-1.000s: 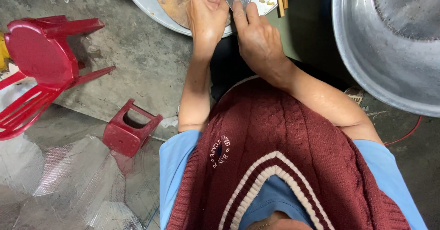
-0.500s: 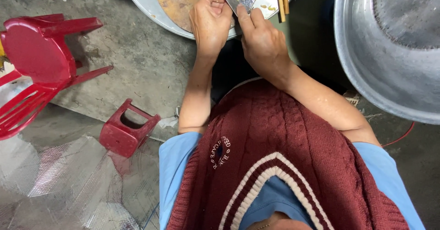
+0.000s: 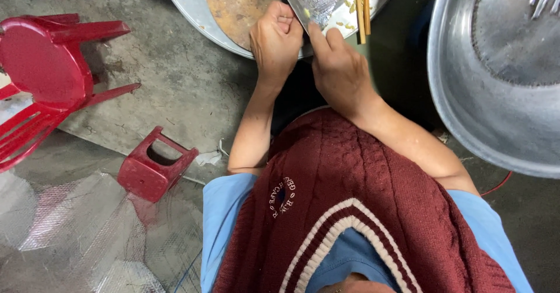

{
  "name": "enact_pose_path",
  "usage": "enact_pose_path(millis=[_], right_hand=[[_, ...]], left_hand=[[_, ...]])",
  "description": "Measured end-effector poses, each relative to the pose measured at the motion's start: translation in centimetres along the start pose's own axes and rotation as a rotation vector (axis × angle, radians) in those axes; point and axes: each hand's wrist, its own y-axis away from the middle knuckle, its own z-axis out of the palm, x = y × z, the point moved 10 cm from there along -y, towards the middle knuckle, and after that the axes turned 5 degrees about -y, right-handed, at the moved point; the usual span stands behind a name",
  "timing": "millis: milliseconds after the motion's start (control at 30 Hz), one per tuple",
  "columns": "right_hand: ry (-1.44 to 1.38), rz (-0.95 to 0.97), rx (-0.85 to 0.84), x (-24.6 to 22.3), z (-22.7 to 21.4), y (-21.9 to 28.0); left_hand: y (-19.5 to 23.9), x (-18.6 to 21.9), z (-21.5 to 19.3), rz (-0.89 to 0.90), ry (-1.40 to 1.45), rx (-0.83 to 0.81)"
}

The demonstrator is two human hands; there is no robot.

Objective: Mincing a small piece of an ingredient on a wooden cutting board using a large knife at floor level.

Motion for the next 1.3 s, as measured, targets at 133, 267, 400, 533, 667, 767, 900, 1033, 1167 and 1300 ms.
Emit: enact_pose_path(millis=[133, 267, 400, 533, 667, 767, 900, 1033, 1167, 1300], right_hand=[[0.053, 0.023, 0.000, 0.8, 0.2, -0.2], [0.038, -0.009, 0.018, 0.3, 0.2, -0.2], [0.038, 0.056, -0.050, 1.3, 1.0, 0.3], [0.067, -0.002, 0.012, 1.1, 1.2, -0.2], [-0.005, 0.090, -0.100, 1.1, 1.0, 0.5], [0.027, 0.063, -0.080, 1.2, 1.3, 0.5], [0.051, 0.005, 0.032, 0.8, 1.0, -0.3], [0.036, 0.042, -0.036, 1.3, 1.4, -0.1], [0.168, 0.067, -0.095, 1.0, 1.6, 1.1], [0.126, 0.029, -0.047, 1.1, 1.8, -0.1]], left_hand=[[0.1, 0.6, -0.1, 0.005, 0.009, -0.007], [0.2, 0.6, -0.2, 0.008, 0.003, -0.017], [0.1, 0.8, 0.0, 0.006, 0.004, -0.030], [0.1, 0.6, 0.1, 0.030, -0.035, -0.008], [0.0, 0.8, 0.0, 0.005, 0.018, -0.026], [0.3, 1.1, -0.1, 0.049, 0.027, -0.001], [0.3, 0.7, 0.0, 0.075, -0.015, -0.008], [0.1, 0.0, 0.4, 0.053, 0.012, -0.034], [0.2, 0.5, 0.1, 0.076, -0.021, -0.003], [0.3, 0.5, 0.1, 0.075, 0.012, -0.005]])
